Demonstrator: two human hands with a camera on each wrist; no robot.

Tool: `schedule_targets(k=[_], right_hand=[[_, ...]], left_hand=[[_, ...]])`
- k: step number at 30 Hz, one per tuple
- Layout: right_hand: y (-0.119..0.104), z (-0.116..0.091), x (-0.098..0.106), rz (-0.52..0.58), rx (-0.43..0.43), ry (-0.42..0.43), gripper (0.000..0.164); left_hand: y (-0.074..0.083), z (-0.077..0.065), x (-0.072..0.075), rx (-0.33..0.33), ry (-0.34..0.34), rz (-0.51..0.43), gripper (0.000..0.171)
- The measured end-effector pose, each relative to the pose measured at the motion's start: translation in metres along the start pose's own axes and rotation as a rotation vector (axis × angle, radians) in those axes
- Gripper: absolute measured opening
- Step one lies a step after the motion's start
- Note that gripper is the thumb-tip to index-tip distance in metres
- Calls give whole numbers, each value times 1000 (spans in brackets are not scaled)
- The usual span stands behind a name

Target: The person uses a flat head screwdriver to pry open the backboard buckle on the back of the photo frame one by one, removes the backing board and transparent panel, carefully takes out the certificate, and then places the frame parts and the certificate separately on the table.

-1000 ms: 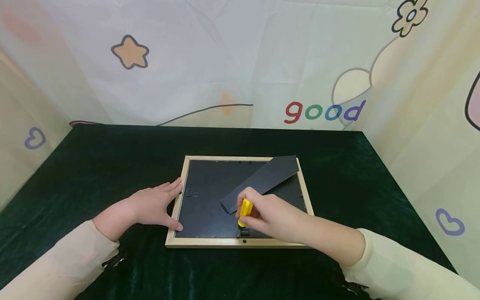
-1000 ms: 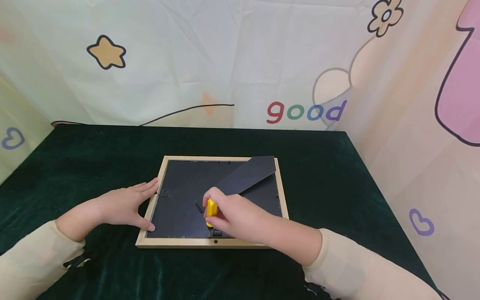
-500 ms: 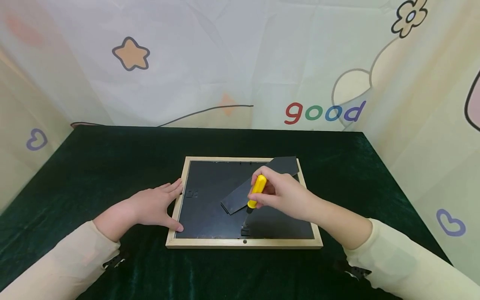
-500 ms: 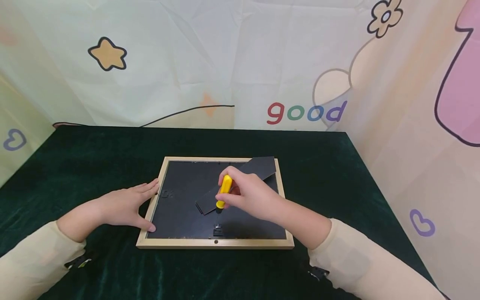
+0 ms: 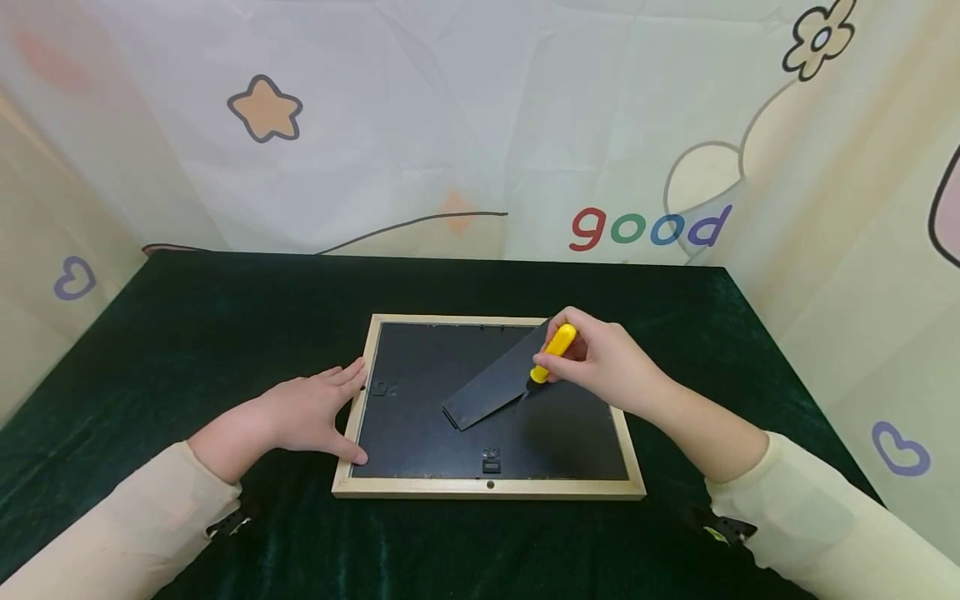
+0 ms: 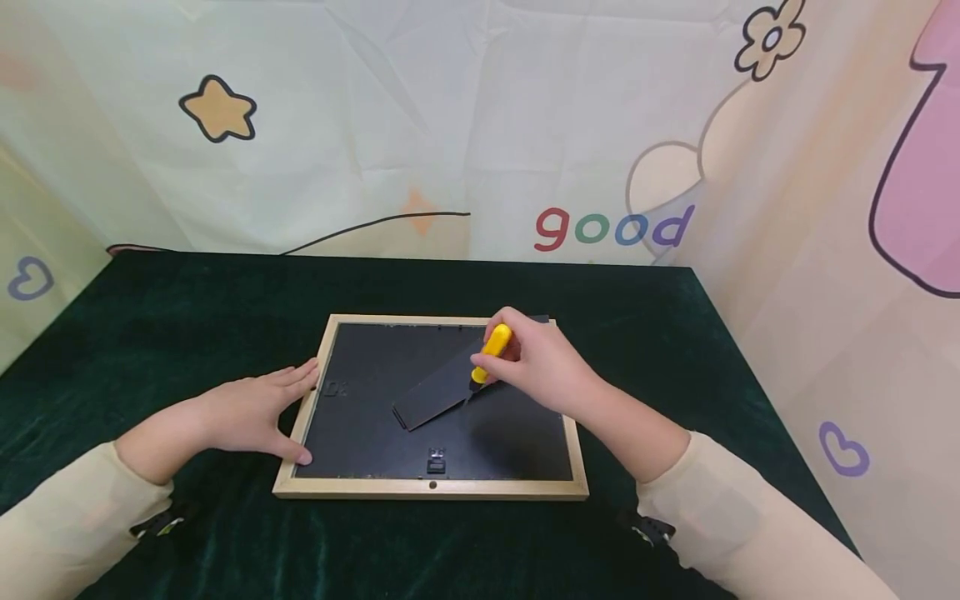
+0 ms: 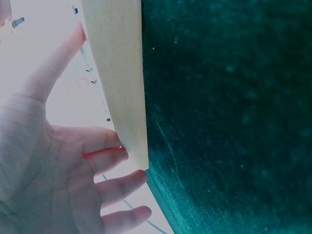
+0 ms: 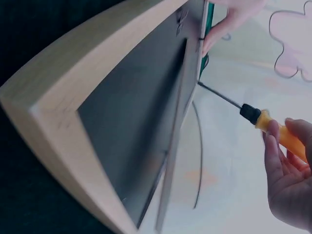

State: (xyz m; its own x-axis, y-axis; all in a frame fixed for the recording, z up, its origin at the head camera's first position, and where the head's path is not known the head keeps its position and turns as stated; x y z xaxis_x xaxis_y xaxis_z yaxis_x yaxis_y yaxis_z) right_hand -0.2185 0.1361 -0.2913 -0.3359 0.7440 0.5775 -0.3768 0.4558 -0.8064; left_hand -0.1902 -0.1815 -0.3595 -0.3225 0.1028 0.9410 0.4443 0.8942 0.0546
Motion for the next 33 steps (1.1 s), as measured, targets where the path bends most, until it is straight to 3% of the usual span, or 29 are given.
schedule_targets(k=[6, 10, 15, 23, 33], right_hand=[[21, 10, 10, 52, -94, 108, 25], [34, 20, 11, 66, -97, 136, 23], [43, 33, 7, -6, -54, 117, 26], [45, 37, -11, -214, 30, -8, 32], [45, 45, -21, -302, 28, -9, 34]], left_hand=[[0, 0, -1, 3, 5, -2, 108], [0, -1, -2, 4, 6, -6, 108], [0, 0, -1, 13, 5, -7, 108], [3, 1, -1, 4, 11, -3, 108], [1, 0, -1, 5, 20, -2, 109]])
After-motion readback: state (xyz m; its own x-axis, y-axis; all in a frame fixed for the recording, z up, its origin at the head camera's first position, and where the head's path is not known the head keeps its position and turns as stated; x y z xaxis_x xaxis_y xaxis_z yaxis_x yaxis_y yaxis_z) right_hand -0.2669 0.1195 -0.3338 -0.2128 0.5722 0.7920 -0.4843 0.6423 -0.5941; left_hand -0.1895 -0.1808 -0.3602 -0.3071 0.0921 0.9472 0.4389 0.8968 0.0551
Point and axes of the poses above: each hand's wrist, its own z-axis towards the middle knuckle, its own x-axis out of the back of the hand, y = z × x, the point moved 4 cm from there along z, towards the middle knuckle, and after that the axes turned 11 degrees about z, right-handed, at the moved point
